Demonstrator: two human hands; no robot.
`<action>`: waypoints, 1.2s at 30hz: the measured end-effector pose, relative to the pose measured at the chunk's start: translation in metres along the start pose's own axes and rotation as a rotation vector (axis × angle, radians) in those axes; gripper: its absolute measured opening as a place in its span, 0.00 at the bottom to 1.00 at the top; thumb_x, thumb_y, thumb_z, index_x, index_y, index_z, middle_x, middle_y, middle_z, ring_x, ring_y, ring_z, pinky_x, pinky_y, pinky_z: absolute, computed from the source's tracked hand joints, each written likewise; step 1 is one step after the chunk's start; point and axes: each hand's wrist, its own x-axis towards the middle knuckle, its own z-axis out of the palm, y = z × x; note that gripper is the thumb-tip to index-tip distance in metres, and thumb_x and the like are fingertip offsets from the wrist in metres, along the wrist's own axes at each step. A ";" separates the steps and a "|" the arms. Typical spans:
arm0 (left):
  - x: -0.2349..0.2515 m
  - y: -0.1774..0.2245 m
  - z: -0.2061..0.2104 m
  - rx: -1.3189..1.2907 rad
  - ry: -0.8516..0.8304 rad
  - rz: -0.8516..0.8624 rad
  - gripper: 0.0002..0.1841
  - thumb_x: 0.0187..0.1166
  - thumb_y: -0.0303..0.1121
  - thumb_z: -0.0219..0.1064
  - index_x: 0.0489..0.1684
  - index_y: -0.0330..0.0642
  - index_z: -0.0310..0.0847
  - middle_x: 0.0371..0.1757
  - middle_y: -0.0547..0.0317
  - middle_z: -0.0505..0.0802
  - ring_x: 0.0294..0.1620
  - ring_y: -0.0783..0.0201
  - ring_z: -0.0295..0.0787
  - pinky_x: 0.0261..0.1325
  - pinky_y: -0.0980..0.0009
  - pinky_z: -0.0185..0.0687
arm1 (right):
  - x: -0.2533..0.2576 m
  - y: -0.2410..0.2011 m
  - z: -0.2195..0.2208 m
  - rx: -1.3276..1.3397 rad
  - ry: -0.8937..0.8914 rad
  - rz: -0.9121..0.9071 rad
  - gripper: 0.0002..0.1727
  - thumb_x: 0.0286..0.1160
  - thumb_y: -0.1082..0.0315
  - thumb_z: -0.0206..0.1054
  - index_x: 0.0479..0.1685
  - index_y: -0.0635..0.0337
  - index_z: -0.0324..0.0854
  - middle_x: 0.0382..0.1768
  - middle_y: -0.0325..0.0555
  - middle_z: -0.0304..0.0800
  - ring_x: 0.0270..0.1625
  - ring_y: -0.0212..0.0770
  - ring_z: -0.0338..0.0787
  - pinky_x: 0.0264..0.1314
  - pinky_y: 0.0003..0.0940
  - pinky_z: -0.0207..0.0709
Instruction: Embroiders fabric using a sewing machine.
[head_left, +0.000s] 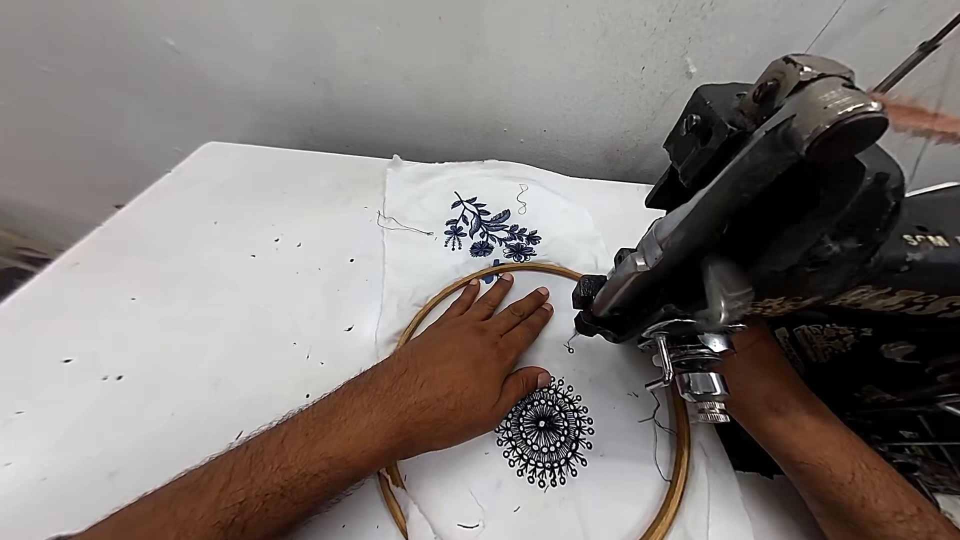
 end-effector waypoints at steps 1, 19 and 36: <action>0.000 0.000 0.000 0.000 0.003 0.001 0.36 0.91 0.60 0.40 0.92 0.48 0.62 0.94 0.62 0.64 0.96 0.50 0.50 0.93 0.41 0.44 | -0.001 -0.001 0.000 0.004 0.006 0.007 0.10 0.65 0.70 0.70 0.45 0.61 0.83 0.36 0.39 0.85 0.40 0.21 0.84 0.45 0.20 0.76; 0.002 -0.001 0.003 -0.007 0.030 0.006 0.36 0.91 0.60 0.39 0.92 0.48 0.63 0.94 0.62 0.65 0.96 0.50 0.51 0.93 0.41 0.45 | 0.001 0.003 0.001 0.035 0.005 0.000 0.09 0.68 0.69 0.70 0.45 0.60 0.83 0.36 0.39 0.85 0.40 0.21 0.84 0.44 0.22 0.76; 0.002 -0.005 0.000 0.000 0.018 -0.011 0.36 0.91 0.60 0.39 0.93 0.49 0.61 0.94 0.61 0.64 0.96 0.49 0.51 0.93 0.40 0.45 | -0.004 0.001 0.003 -0.050 -0.002 -0.021 0.09 0.64 0.74 0.72 0.43 0.64 0.83 0.34 0.45 0.85 0.39 0.28 0.85 0.46 0.25 0.76</action>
